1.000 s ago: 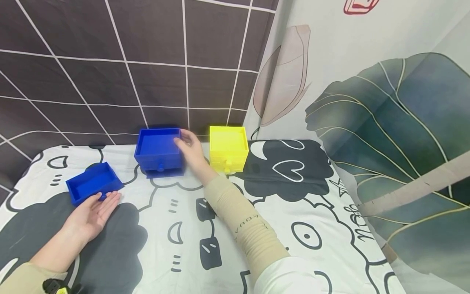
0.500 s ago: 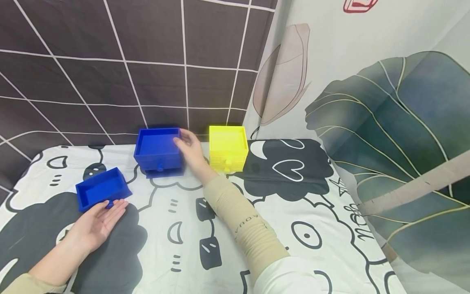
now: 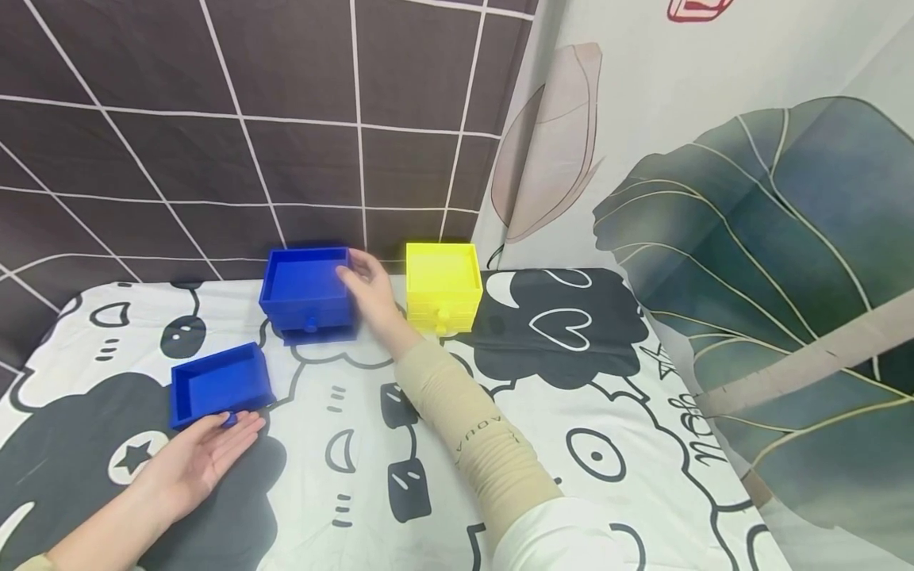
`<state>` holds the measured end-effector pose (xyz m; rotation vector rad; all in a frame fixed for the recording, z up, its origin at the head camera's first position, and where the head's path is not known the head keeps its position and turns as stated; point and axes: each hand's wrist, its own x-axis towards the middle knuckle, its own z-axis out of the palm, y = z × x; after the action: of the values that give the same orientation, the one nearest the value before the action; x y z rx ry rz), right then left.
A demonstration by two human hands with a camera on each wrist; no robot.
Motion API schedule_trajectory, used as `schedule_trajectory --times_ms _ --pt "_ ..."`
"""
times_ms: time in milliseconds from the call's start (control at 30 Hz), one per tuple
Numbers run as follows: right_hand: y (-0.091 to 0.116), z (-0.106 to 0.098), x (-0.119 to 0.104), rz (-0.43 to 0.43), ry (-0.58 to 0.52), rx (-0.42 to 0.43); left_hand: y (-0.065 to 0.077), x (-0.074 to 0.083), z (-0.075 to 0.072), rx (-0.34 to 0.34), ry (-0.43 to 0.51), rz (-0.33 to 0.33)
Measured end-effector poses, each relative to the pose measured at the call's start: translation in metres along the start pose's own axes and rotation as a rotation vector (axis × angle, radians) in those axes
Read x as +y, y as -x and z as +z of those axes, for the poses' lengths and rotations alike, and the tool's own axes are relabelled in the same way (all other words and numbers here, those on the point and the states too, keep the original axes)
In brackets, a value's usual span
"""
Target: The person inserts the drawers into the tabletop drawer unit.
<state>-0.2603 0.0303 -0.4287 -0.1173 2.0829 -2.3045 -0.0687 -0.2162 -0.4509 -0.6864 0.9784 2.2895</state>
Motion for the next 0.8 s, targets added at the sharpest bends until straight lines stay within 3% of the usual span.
schedule_trajectory --times_ms 333,800 --pt "0.0 -0.001 -0.001 -0.004 -0.004 0.001 -0.001 -0.018 0.018 -0.017 -0.056 0.017" --pt "0.001 0.001 -0.002 -0.006 -0.007 0.001 -0.015 -0.034 0.041 -0.049 -0.168 0.042"
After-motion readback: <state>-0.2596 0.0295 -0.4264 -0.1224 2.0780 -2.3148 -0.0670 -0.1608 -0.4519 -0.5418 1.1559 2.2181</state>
